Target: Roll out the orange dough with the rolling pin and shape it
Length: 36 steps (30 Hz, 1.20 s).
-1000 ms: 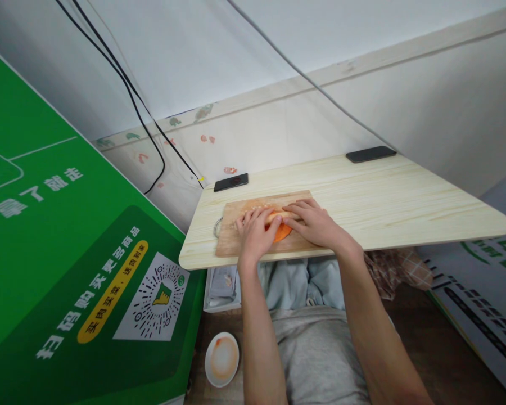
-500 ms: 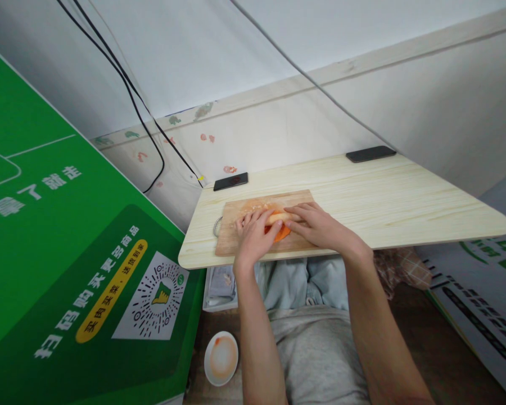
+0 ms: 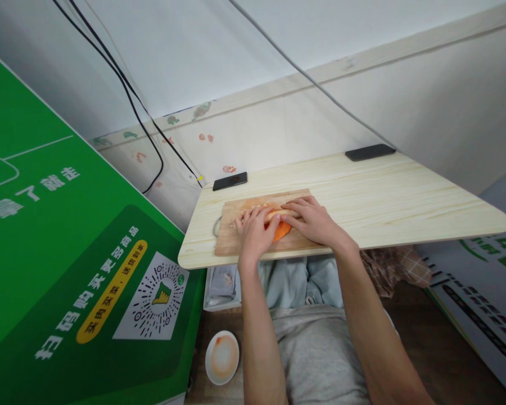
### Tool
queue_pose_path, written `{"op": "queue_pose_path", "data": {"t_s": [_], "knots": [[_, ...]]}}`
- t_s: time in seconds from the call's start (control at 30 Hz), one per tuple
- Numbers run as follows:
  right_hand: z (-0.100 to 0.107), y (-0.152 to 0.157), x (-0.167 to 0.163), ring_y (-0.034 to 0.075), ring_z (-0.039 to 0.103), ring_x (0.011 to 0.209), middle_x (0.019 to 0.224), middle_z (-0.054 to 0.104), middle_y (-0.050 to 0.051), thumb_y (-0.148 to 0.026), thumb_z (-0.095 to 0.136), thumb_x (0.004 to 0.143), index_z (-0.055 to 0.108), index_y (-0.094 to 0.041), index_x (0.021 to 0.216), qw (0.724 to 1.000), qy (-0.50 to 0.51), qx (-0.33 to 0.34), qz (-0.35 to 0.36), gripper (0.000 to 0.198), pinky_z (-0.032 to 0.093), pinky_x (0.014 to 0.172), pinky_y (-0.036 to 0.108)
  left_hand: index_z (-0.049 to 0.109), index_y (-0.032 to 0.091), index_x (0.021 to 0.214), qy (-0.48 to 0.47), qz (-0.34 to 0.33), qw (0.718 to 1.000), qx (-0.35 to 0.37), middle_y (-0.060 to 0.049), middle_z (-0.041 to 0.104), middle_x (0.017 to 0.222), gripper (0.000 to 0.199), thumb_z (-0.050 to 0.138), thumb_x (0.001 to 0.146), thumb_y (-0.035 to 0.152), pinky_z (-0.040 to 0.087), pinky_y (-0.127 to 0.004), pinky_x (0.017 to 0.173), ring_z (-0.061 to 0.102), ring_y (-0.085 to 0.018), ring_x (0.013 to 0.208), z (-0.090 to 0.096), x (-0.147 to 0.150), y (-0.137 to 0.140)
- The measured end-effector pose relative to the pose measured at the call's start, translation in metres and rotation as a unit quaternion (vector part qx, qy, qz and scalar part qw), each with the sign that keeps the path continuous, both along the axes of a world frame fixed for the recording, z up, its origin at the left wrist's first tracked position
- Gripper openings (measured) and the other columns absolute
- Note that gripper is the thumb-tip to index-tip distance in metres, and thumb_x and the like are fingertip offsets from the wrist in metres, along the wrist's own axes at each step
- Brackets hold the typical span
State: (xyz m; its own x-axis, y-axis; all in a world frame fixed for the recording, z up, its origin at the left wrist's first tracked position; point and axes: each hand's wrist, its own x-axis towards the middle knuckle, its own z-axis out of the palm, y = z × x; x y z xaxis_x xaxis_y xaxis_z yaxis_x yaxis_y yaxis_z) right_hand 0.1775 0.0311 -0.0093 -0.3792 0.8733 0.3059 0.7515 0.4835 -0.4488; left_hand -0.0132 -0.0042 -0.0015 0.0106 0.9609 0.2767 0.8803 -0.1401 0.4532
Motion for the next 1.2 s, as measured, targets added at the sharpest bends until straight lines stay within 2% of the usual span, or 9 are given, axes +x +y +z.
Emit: {"op": "queue_pose_path", "data": {"t_s": [0.23, 0.47, 0.67, 0.97, 1.2], "knots": [[-0.003, -0.001, 0.004, 0.039, 0.055, 0.147, 0.147, 0.074, 0.013, -0.05, 0.057, 0.112, 0.075, -0.027, 0.147, 1.0, -0.002, -0.007, 0.017, 0.045, 0.051, 0.119, 0.064, 0.078, 0.033, 0.133, 0.001, -0.015, 1.0, 0.002, 0.0, 0.073, 0.154, 0.028, 0.063, 0.112, 0.044, 0.034, -0.054, 0.129, 0.06, -0.03, 0.145, -0.001, -0.004, -0.002], [-0.004, -0.005, 0.012, 0.04, 0.057, 0.146, 0.148, 0.073, 0.016, -0.051, 0.054, 0.112, 0.07, -0.022, 0.154, 0.999, -0.001, -0.023, 0.037, 0.053, 0.051, 0.121, 0.061, 0.075, 0.034, 0.139, 0.012, -0.031, 0.999, -0.017, -0.001, 0.07, 0.158, 0.031, 0.064, 0.111, 0.043, 0.033, -0.053, 0.132, 0.058, -0.03, 0.149, 0.003, -0.007, -0.008], [-0.008, -0.001, 0.011, 0.04, 0.057, 0.145, 0.144, 0.075, 0.015, -0.054, 0.055, 0.111, 0.072, -0.024, 0.151, 0.999, 0.002, -0.004, 0.037, 0.052, 0.052, 0.119, 0.062, 0.076, 0.033, 0.137, 0.011, -0.021, 1.0, -0.011, -0.001, 0.073, 0.154, 0.029, 0.064, 0.111, 0.042, 0.035, -0.054, 0.128, 0.059, -0.03, 0.145, 0.002, -0.005, -0.006], [-0.006, 0.002, 0.004, 0.04, 0.055, 0.144, 0.148, 0.074, 0.013, -0.051, 0.056, 0.112, 0.076, -0.025, 0.143, 1.0, -0.006, 0.005, 0.017, 0.045, 0.053, 0.117, 0.062, 0.078, 0.033, 0.133, -0.002, -0.01, 1.0, 0.004, -0.001, 0.074, 0.152, 0.029, 0.063, 0.112, 0.043, 0.034, -0.053, 0.128, 0.059, -0.029, 0.143, -0.001, -0.002, -0.002], [-0.005, 0.0, 0.005, 0.039, 0.056, 0.143, 0.146, 0.075, 0.012, -0.051, 0.056, 0.112, 0.075, -0.026, 0.144, 1.0, -0.01, -0.002, 0.017, 0.045, 0.052, 0.119, 0.061, 0.078, 0.033, 0.133, -0.003, -0.016, 1.0, 0.008, -0.001, 0.074, 0.152, 0.027, 0.064, 0.111, 0.044, 0.034, -0.055, 0.127, 0.059, -0.031, 0.144, -0.002, -0.004, -0.002]]}}
